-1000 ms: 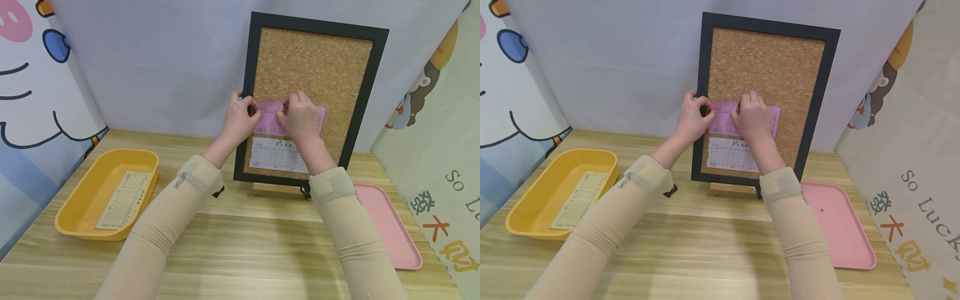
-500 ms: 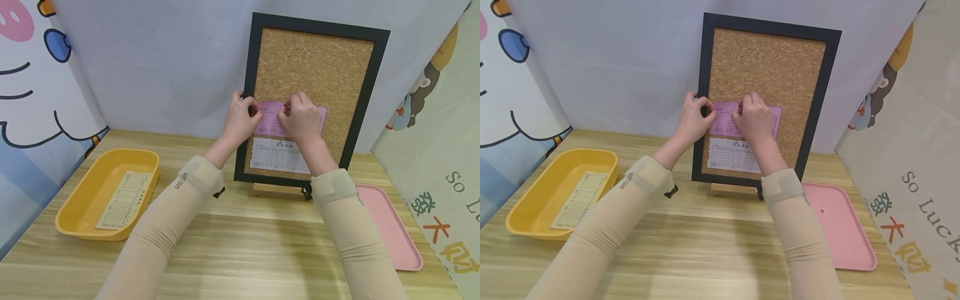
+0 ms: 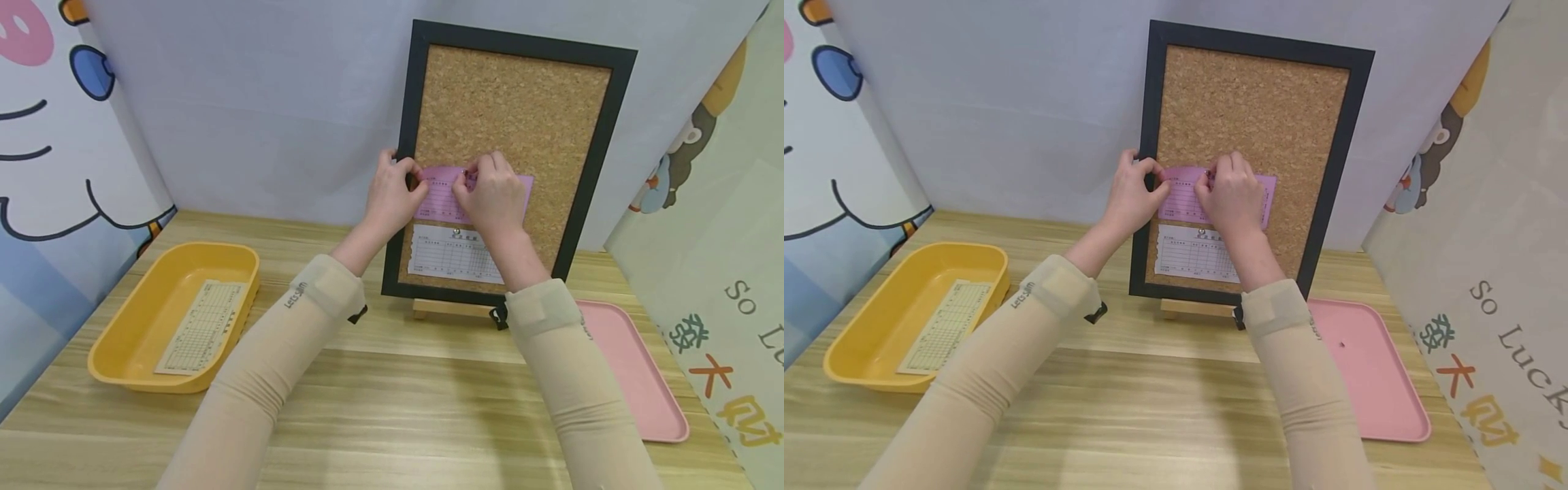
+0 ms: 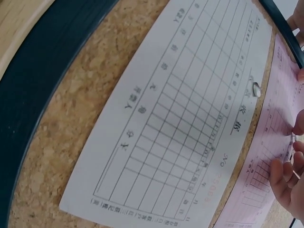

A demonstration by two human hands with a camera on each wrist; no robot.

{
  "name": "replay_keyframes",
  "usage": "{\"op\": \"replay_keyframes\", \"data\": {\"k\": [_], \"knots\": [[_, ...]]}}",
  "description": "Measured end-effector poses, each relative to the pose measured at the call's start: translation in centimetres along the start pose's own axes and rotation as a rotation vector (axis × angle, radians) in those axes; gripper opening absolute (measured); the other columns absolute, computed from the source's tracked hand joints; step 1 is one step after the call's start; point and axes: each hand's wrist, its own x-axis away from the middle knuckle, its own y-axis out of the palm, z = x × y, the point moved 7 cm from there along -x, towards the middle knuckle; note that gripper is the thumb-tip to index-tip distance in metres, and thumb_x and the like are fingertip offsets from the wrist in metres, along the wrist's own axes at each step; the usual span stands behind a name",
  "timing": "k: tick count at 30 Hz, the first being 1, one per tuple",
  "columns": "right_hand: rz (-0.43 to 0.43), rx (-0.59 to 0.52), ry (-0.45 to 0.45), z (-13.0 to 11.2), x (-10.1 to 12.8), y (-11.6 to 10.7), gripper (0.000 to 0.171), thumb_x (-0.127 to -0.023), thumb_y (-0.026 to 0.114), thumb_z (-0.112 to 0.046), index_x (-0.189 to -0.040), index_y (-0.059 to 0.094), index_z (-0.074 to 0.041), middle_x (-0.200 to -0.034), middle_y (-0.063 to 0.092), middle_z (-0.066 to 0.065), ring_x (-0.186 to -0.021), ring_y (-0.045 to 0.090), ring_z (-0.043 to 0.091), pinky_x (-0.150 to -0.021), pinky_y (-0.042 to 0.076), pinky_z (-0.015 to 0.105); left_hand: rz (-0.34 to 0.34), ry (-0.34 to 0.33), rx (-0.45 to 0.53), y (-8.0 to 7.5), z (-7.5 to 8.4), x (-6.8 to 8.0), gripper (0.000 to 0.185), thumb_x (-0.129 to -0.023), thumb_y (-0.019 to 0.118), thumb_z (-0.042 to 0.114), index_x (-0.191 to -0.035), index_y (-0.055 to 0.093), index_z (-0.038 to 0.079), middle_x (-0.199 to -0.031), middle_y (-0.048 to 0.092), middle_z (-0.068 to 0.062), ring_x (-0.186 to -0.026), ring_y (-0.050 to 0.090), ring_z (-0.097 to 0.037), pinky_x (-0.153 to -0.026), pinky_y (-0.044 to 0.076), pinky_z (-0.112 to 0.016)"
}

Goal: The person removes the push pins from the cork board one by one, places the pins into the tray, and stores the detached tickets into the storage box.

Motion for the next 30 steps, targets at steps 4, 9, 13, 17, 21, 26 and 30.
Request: {"op": "replay_keyframes", "data": {"k": [4, 9, 13, 17, 21, 26, 30], "knots": [[0.009, 0.002, 0.006, 0.0, 0.0, 0.0, 0.015, -0.082, 0.061, -0.012, -0.081, 0.063, 0.003, -0.077, 0.059, 0.015, -0.06, 0.054, 0.026, -0.053, 0.046, 0.036, -0.003, -0.003, -0.006, 0.1, 0.0, 0.0, 0.011, -0.088, 0.063, 0.02, -0.088, 0.063, 0.009, -0.141, 0.036, -0.018, -0.125, 0.047, -0.031, -0.098, 0.042, -0.037], [0.003, -0.011, 0.019, 0.1, 0.0, 0.1, 0.014, -0.082, 0.061, -0.011, -0.081, 0.063, 0.003, -0.077, 0.06, 0.015, -0.061, 0.054, 0.026, -0.056, 0.046, 0.036, -0.007, -0.009, 0.0, 0.1, -0.1, -0.1, 0.011, -0.088, 0.063, 0.02, -0.088, 0.063, 0.009, -0.142, 0.035, -0.018, -0.124, 0.048, -0.032, -0.098, 0.042, -0.037], [0.005, -0.029, 0.019, 0.2, 0.0, 0.0, 0.015, -0.082, 0.061, -0.011, -0.082, 0.064, 0.003, -0.077, 0.06, 0.015, -0.062, 0.055, 0.026, -0.056, 0.046, 0.035, -0.008, -0.012, 0.004, 0.0, -0.1, 0.0, 0.011, -0.089, 0.063, 0.02, -0.088, 0.063, 0.009, -0.142, 0.035, -0.017, -0.123, 0.048, -0.032, -0.098, 0.042, -0.037], [0.025, -0.038, 0.014, 0.3, 0.1, -0.1, 0.015, -0.082, 0.061, -0.013, -0.081, 0.064, 0.003, -0.076, 0.059, 0.015, -0.061, 0.056, 0.027, -0.054, 0.046, 0.036, -0.007, -0.016, -0.004, 0.0, 0.0, 0.0, 0.012, -0.089, 0.063, 0.021, -0.088, 0.063, 0.009, -0.141, 0.036, -0.017, -0.122, 0.05, -0.03, -0.097, 0.043, -0.036], [0.05, -0.058, 0.017, 0.4, 0.2, -0.4, 0.017, -0.082, 0.061, -0.014, -0.08, 0.064, 0.003, -0.076, 0.06, 0.015, -0.061, 0.057, 0.027, -0.053, 0.047, 0.037, -0.004, -0.018, 0.006, 0.0, 0.0, 0.0, 0.012, -0.089, 0.063, 0.021, -0.088, 0.063, 0.009, -0.14, 0.036, -0.016, -0.121, 0.05, -0.029, -0.096, 0.042, -0.035], [0.05, -0.077, -0.009, 0.4, 0.5, -1.1, 0.016, -0.081, 0.062, -0.012, -0.082, 0.064, 0.004, -0.078, 0.061, 0.017, -0.06, 0.055, 0.027, -0.052, 0.046, 0.037, -0.006, -0.031, 0.043, 0.0, 0.1, -0.1, 0.01, -0.089, 0.062, 0.018, -0.087, 0.063, 0.008, -0.14, 0.037, -0.017, -0.122, 0.049, -0.028, -0.097, 0.042, -0.034], [0.054, -0.08, -0.034, 0.3, 0.7, -2.0, 0.016, -0.081, 0.062, -0.011, -0.082, 0.064, 0.004, -0.079, 0.062, 0.017, -0.06, 0.054, 0.026, -0.052, 0.046, 0.037, 0.002, -0.047, 0.071, -0.2, 0.2, -0.1, 0.009, -0.088, 0.061, 0.016, -0.086, 0.063, 0.007, -0.14, 0.038, -0.017, -0.129, 0.042, -0.029, -0.102, 0.039, -0.033]]}}
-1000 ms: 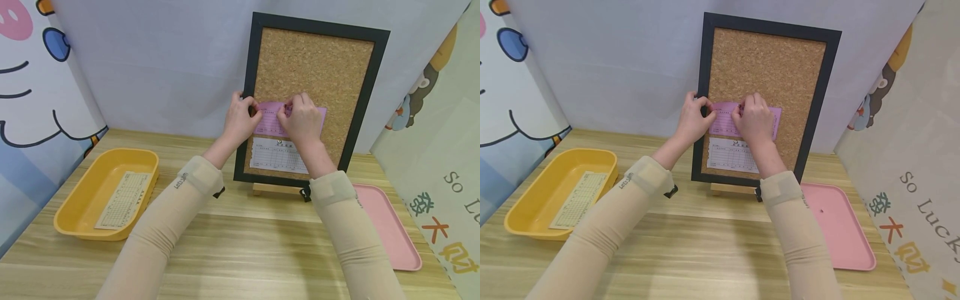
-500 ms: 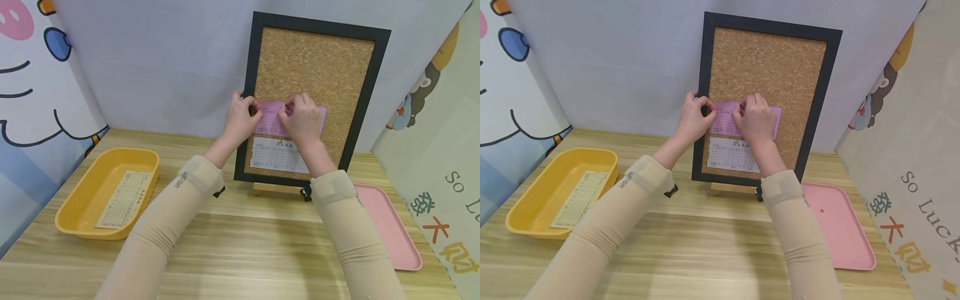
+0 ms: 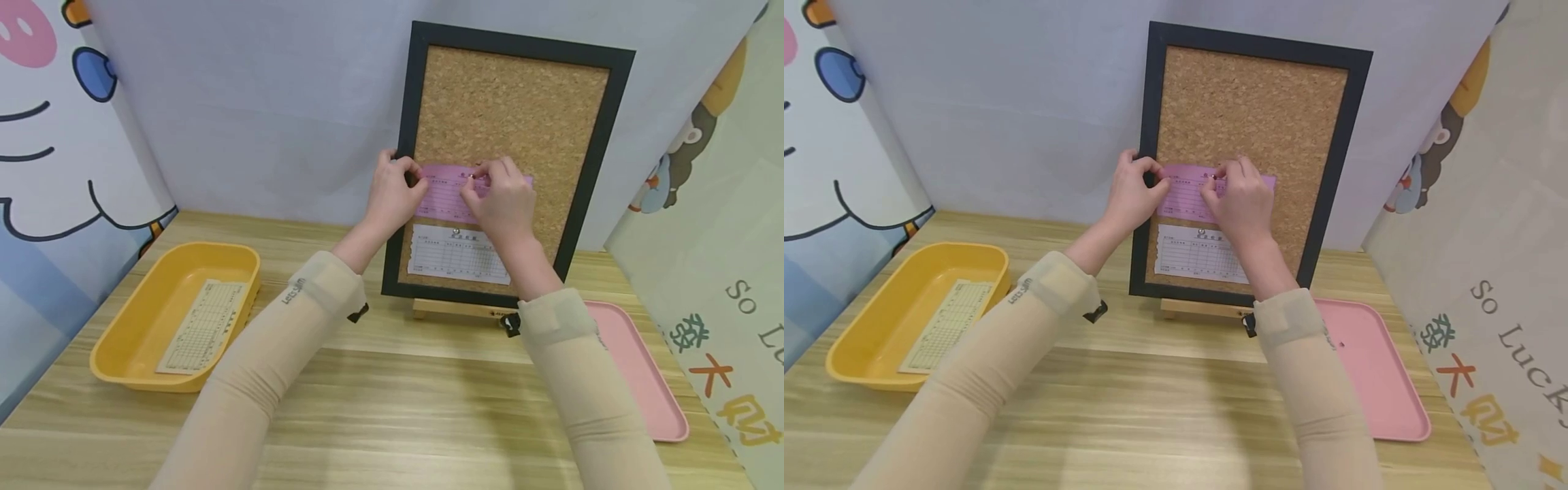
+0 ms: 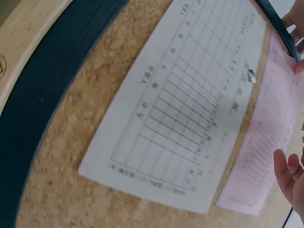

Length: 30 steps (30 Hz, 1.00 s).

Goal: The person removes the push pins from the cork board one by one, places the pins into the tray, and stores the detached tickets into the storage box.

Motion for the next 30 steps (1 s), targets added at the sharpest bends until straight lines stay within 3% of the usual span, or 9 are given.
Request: {"op": "replay_keyframes", "data": {"k": [7, 16, 22, 30], "knots": [[-0.01, -0.047, -0.019, -0.2, -0.1, -1.6, 0.015, -0.083, 0.062, -0.011, -0.083, 0.063, 0.004, -0.078, 0.059, 0.017, -0.065, 0.054, 0.027, -0.055, 0.047, 0.038, 0.009, -0.017, 0.024, -0.8, 0.2, 0.4, 0.009, -0.087, 0.061, 0.015, -0.085, 0.063, 0.006, -0.141, 0.038, -0.017, -0.133, 0.036, -0.028, -0.106, 0.035, -0.034], [-0.023, -0.063, -0.004, -0.1, -0.6, -3.9, 0.014, -0.083, 0.061, -0.01, -0.084, 0.062, 0.005, -0.078, 0.058, 0.017, -0.065, 0.053, 0.026, -0.057, 0.044, 0.036, -0.007, -0.006, 0.057, -2.2, 0.8, 0.6, 0.009, -0.088, 0.059, 0.013, -0.086, 0.062, 0.004, -0.136, 0.041, -0.016, -0.129, 0.039, -0.027, -0.101, 0.039, -0.034], [-0.017, -0.056, 0.016, 0.0, -1.0, -5.3, 0.016, -0.085, 0.06, -0.011, -0.084, 0.064, 0.004, -0.076, 0.057, 0.016, -0.063, 0.052, 0.026, -0.056, 0.042, 0.037, -0.001, 0.029, 0.049, -3.5, 1.5, 0.8, 0.009, -0.088, 0.059, 0.013, -0.085, 0.06, 0.005, -0.122, 0.048, -0.012, -0.111, 0.047, -0.026, -0.089, 0.04, -0.034], [0.01, -0.061, -0.014, -0.4, -1.1, -7.2, 0.013, -0.082, 0.06, -0.009, -0.082, 0.064, 0.003, -0.072, 0.055, 0.016, -0.06, 0.048, 0.025, -0.054, 0.035, 0.035, -0.026, 0.043, 0.048, -4.9, 2.0, 1.7, 0.007, -0.089, 0.056, 0.011, -0.089, 0.059, 0.005, -0.092, 0.061, -0.008, -0.093, 0.054, -0.021, -0.084, 0.044, -0.032]]}}
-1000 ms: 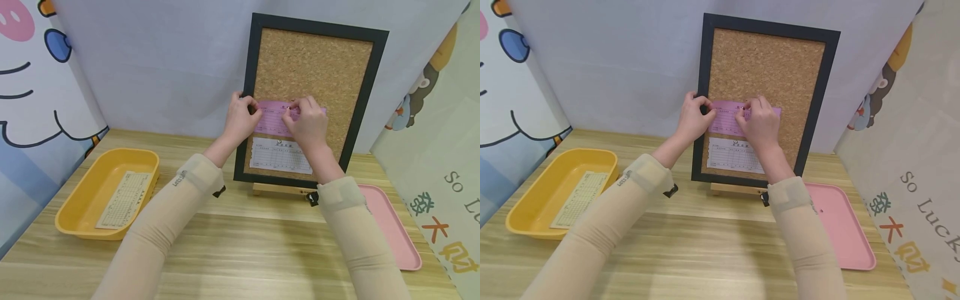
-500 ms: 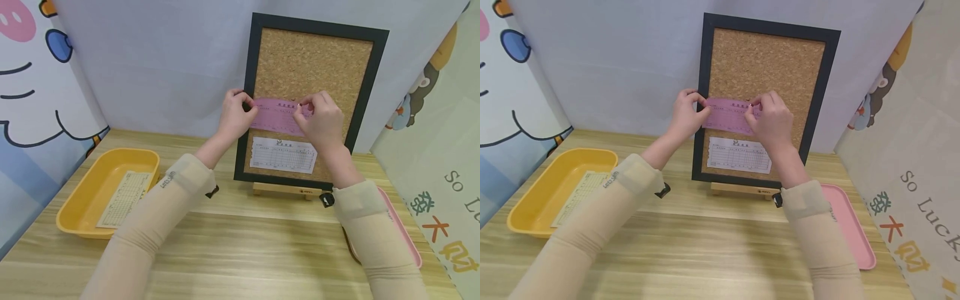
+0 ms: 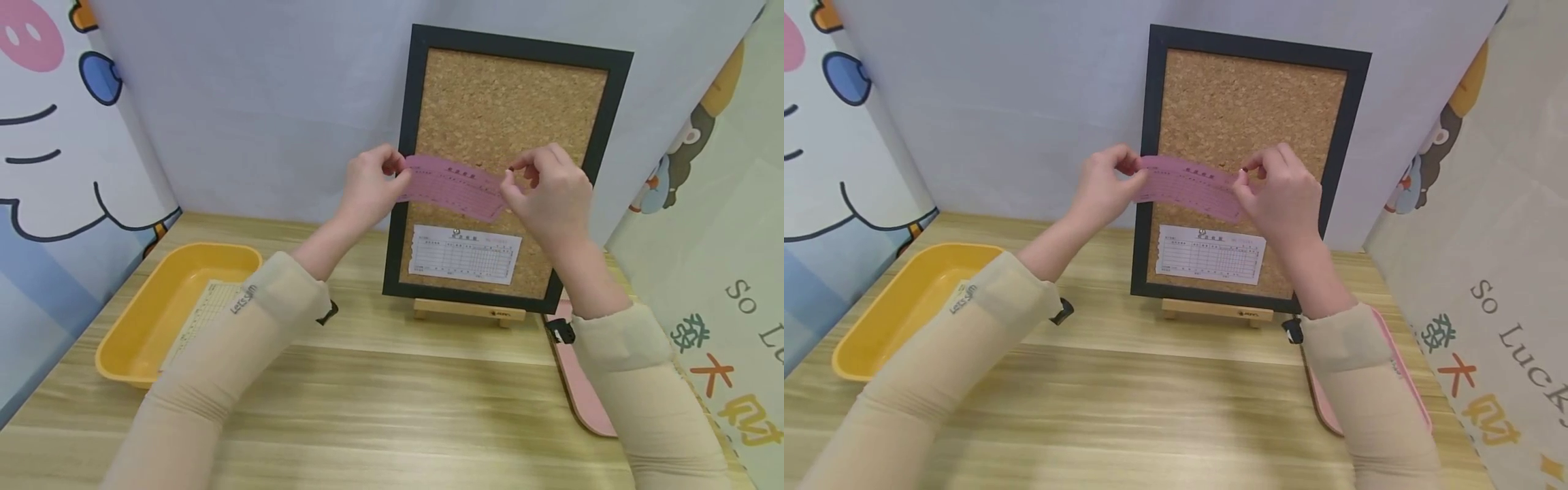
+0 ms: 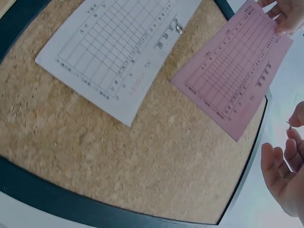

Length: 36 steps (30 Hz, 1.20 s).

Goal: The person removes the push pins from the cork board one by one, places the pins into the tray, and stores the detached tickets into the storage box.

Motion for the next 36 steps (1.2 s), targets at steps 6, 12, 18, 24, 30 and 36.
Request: {"op": "replay_keyframes", "data": {"k": [6, 12, 18, 24, 30, 36], "knots": [[-0.011, -0.021, -0.004, 0.2, -0.2, -1.5, 0.011, -0.082, 0.06, -0.007, -0.083, 0.064, 0.004, -0.072, 0.055, 0.016, -0.063, 0.048, 0.025, -0.057, 0.033, 0.032, -0.024, 0.036, -0.026, -0.7, 0.7, 0.6, 0.007, -0.09, 0.057, 0.011, -0.089, 0.059, 0.005, -0.087, 0.062, -0.007, -0.088, 0.056, -0.018, -0.082, 0.046, -0.03], [-0.058, -0.005, 0.002, 0.9, 0.0, -2.7, 0.012, -0.082, 0.064, -0.007, -0.084, 0.065, 0.004, -0.074, 0.057, 0.017, -0.066, 0.05, 0.025, -0.062, 0.032, 0.023, -0.059, 0.046, -0.051, -1.6, 1.5, 1.3, 0.007, -0.091, 0.058, 0.011, -0.091, 0.059, 0.005, -0.09, 0.065, -0.007, -0.088, 0.057, -0.018, -0.081, 0.046, -0.029], [-0.103, 0.041, 0.018, 1.0, 0.2, -4.2, 0.012, -0.082, 0.065, -0.008, -0.085, 0.066, 0.003, -0.075, 0.058, 0.016, -0.067, 0.051, 0.024, -0.063, 0.03, 0.018, -0.067, 0.063, -0.086, -2.7, 1.9, 1.7, 0.009, -0.091, 0.059, 0.012, -0.094, 0.062, 0.004, -0.091, 0.065, -0.008, -0.089, 0.057, -0.02, -0.079, 0.045, -0.03], [-0.114, 0.042, 0.003, 1.1, 0.5, -5.3, 0.013, -0.083, 0.062, -0.008, -0.084, 0.065, 0.005, -0.072, 0.057, 0.016, -0.065, 0.049, 0.021, -0.061, 0.031, 0.022, -0.066, 0.067, -0.113, -4.0, 1.9, 2.2, 0.01, -0.09, 0.061, 0.011, -0.095, 0.064, 0.003, -0.093, 0.066, -0.01, -0.091, 0.057, -0.021, -0.083, 0.044, -0.033], [-0.096, 0.054, -0.001, 1.7, 0.9, -6.6, 0.013, -0.081, 0.062, -0.008, -0.082, 0.065, 0.004, -0.071, 0.057, 0.016, -0.064, 0.044, 0.015, -0.062, 0.031, 0.019, -0.079, 0.056, -0.141, -5.3, 1.4, 2.6, 0.011, -0.09, 0.062, 0.012, -0.096, 0.064, 0.002, -0.093, 0.065, -0.01, -0.093, 0.054, -0.023, -0.089, 0.041, -0.035], [-0.091, 0.045, 0.015, 2.8, 1.6, -7.6, 0.01, -0.078, 0.064, -0.007, -0.08, 0.065, 0.003, -0.07, 0.058, 0.015, -0.066, 0.04, 0.001, -0.064, 0.028, 0.007, -0.081, 0.044, -0.162, -6.6, 0.9, 3.0, 0.011, -0.091, 0.062, 0.012, -0.096, 0.064, 0.002, -0.093, 0.064, -0.011, -0.094, 0.051, -0.024, -0.089, 0.038, -0.037]]}}
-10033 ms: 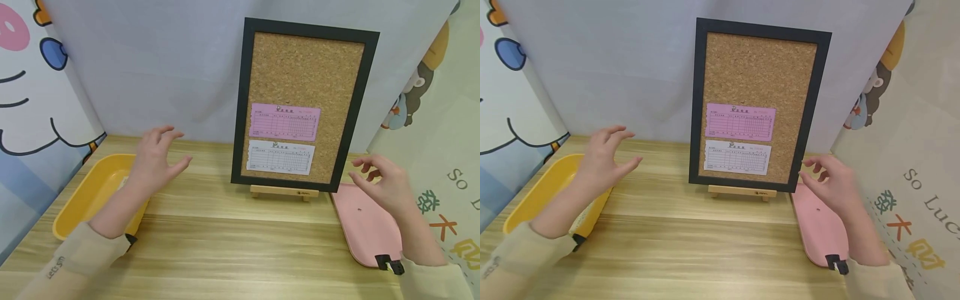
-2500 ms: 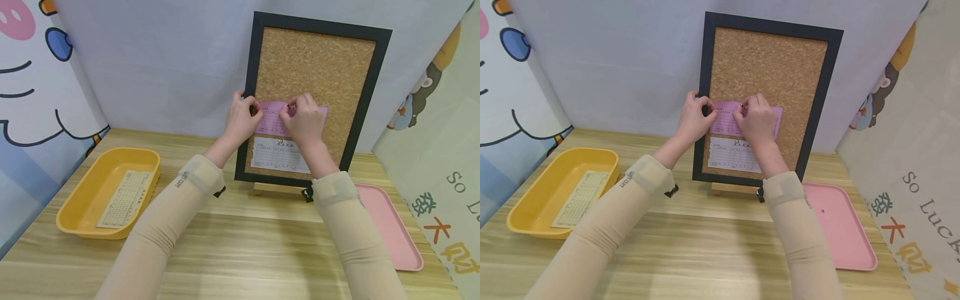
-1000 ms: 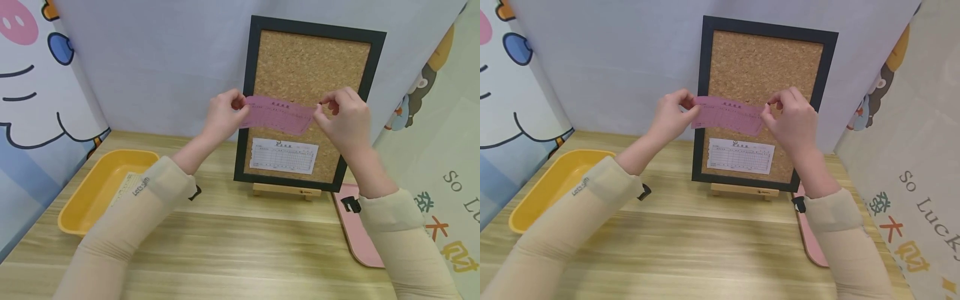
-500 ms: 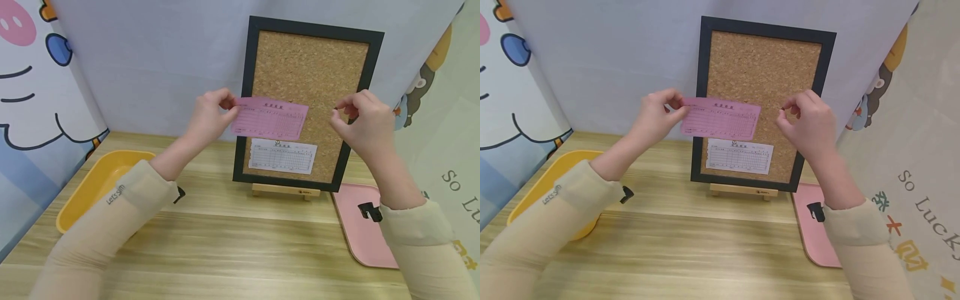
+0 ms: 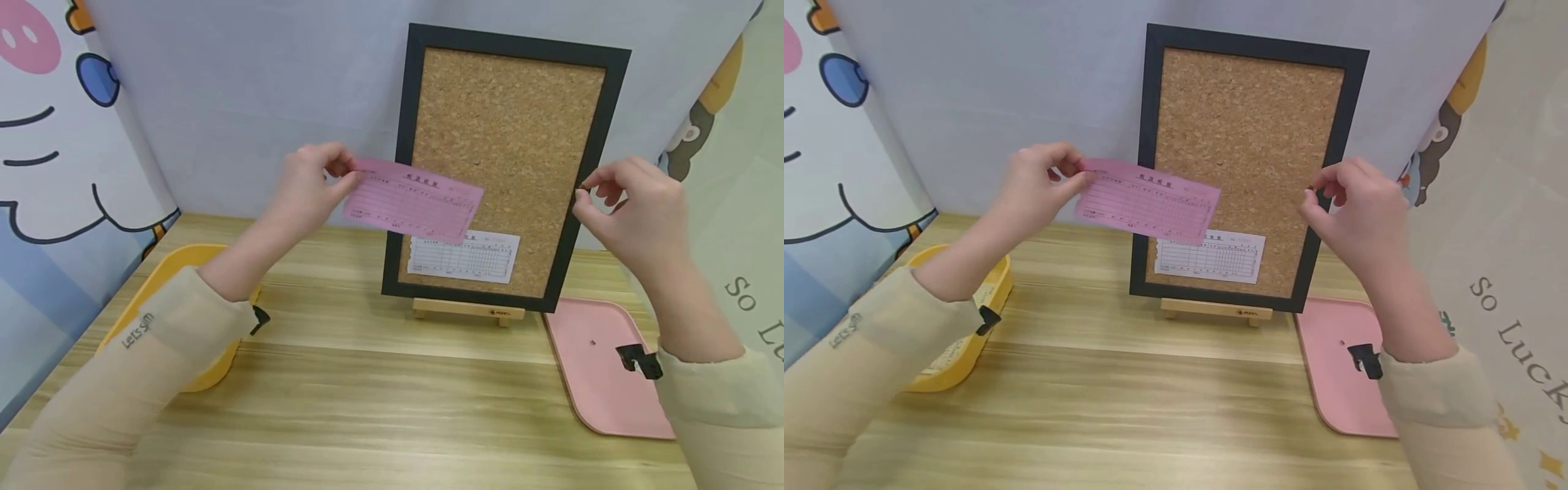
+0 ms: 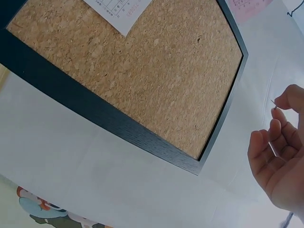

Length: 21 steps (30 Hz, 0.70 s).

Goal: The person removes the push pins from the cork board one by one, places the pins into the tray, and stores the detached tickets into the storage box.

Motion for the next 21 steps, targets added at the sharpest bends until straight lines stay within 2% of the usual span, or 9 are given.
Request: {"op": "replay_keyframes", "data": {"k": [7, 21], "knots": [[-0.029, 0.001, -0.004, 1.0, 0.8, -0.9, 0.008, -0.077, 0.065, -0.004, -0.079, 0.065, 0.003, -0.07, 0.057, 0.013, -0.067, 0.035, -0.011, -0.065, 0.029, 0.005, 0.015, 0.019, -0.033, -1.5, -0.8, 0.9, 0.01, -0.09, 0.062, 0.008, -0.095, 0.064, -0.001, -0.093, 0.064, -0.015, -0.093, 0.051, -0.027, -0.084, 0.039, -0.038], [-0.146, 0.054, 0.057, 3.3, 2.9, -2.5, 0.01, -0.076, 0.068, -0.004, -0.082, 0.066, 0.003, -0.072, 0.056, 0.011, -0.069, 0.035, -0.009, -0.065, 0.029, -0.003, -0.004, 0.025, -0.109, -4.6, -2.3, 2.3, 0.009, -0.089, 0.064, 0.01, -0.092, 0.064, 0.001, -0.09, 0.064, -0.013, -0.091, 0.049, -0.026, -0.081, 0.039, -0.039]]}}
